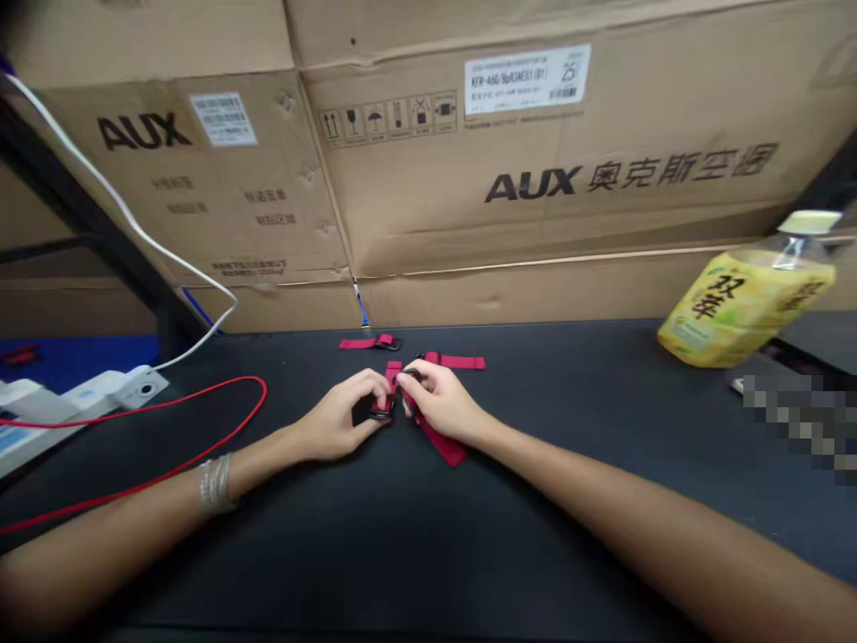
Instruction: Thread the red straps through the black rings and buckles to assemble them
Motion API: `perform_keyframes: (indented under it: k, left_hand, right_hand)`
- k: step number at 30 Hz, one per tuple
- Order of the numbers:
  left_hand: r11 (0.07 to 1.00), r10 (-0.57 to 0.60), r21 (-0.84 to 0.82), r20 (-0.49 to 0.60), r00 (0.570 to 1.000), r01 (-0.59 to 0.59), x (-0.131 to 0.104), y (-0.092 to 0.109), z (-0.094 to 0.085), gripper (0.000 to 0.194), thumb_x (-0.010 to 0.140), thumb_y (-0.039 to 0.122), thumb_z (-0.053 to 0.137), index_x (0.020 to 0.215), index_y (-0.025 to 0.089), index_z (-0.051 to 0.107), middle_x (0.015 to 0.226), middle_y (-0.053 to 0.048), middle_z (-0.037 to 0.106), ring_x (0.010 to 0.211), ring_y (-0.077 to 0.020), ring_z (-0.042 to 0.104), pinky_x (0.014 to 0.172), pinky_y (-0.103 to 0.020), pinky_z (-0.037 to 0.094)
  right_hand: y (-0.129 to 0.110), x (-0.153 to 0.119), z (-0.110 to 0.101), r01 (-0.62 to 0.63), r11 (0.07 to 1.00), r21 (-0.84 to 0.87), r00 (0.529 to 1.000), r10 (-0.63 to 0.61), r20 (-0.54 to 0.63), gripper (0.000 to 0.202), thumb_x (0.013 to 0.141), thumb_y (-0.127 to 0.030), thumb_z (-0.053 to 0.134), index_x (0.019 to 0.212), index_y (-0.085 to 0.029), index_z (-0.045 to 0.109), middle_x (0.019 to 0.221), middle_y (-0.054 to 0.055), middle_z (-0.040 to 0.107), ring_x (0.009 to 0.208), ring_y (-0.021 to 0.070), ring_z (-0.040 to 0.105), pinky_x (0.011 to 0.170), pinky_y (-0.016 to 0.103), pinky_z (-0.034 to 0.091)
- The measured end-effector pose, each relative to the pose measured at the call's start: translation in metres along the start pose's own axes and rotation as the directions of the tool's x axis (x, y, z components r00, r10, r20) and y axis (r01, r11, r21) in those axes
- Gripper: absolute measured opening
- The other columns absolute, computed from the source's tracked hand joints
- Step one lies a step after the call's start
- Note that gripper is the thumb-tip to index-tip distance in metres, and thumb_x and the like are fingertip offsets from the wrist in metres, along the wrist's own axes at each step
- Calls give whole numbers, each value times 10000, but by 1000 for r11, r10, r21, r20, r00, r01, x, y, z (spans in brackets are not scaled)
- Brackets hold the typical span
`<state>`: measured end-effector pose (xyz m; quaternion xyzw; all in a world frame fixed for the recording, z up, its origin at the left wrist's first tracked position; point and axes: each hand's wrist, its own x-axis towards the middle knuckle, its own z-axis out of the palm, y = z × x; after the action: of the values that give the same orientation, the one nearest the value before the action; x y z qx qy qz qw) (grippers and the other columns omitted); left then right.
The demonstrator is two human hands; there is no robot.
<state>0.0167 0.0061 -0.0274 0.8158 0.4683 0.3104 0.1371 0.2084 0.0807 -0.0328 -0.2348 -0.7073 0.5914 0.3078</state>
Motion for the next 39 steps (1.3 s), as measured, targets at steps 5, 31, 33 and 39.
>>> perform_keyframes:
  k: [5,31,33,39]
  left_hand:
    - [999,-41,16,-10,999,41,-1,3,-1,84,914,263,560,879,189,541,930,-40,640,905,-184,585,881,-348,444]
    - [995,95,13,-18,995,-94,-3,7,-2,121,960,220,436,872,184,511,939,-70,614,867,-178,561,823,-334,438]
    - [998,59,7,-49,997,-59,-3,5,-1,129,960,220,424,858,187,495,915,-64,602,846,-176,553,806,-329,438]
    - [997,-74,-38,-305,949,65,1,-4,1,184,980,255,382,839,189,480,845,-41,553,777,-156,526,747,-297,434]
  right_hand:
    - [-2,-2,3,48,996,-82,999,-46,30,385,888,-551,530,845,-169,531,636,-24,526,590,98,480,590,236,386]
    - [2,-8,1,143,939,-313,968,-66,244,279,947,-403,471,948,-141,565,774,4,558,680,99,482,653,229,402]
    - [2,-8,2,141,954,-264,967,-76,243,262,922,-396,520,978,-142,555,816,8,562,709,99,491,675,230,414]
    - [-1,-7,4,111,967,-231,976,-63,207,245,897,-382,563,959,-148,531,814,4,568,696,94,498,668,223,416]
